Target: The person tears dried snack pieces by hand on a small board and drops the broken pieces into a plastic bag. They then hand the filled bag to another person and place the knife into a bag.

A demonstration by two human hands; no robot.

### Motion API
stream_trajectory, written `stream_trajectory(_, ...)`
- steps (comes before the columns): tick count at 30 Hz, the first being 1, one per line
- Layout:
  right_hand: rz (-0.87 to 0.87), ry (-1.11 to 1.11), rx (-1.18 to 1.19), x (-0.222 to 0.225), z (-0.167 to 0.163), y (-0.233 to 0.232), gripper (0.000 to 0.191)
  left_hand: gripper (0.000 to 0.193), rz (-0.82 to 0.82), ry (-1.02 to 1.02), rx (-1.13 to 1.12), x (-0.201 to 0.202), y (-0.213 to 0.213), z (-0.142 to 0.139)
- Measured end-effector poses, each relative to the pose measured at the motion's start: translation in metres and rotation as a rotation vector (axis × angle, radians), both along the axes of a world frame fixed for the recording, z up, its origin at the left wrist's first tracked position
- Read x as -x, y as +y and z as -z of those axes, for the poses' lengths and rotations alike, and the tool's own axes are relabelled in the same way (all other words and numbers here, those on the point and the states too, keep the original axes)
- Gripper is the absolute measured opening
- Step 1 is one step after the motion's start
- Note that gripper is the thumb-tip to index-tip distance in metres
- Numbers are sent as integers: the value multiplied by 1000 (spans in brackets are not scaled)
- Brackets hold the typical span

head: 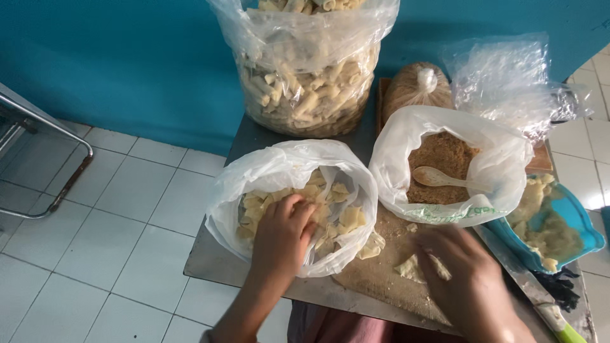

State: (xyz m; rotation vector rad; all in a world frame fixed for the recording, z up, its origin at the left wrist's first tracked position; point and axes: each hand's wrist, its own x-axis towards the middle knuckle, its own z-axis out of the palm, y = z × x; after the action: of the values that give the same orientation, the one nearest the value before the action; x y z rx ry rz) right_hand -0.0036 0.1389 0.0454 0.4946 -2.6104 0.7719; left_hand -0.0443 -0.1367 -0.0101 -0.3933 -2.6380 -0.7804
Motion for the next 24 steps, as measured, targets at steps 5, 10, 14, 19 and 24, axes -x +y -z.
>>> stream_trajectory(5,-254,-165,3,63,0,-67,17,14,5,-1,-316,12,-19,-12)
stream_trajectory(10,-331,-71,77,101,17,-107,18,22,-161,-126,-598,7,-44,-21)
stream_trajectory(14,-438,94,-41,118,33,-129,22,23,-127,-117,-541,4,-50,-18)
stream_trajectory(19,-254,-337,98,138,39,-129,14,43,-64,39,-319,4,-48,-13)
stream_trajectory(24,-286,-642,394,130,30,-103,20,37,38,-30,-554,5,-35,-9)
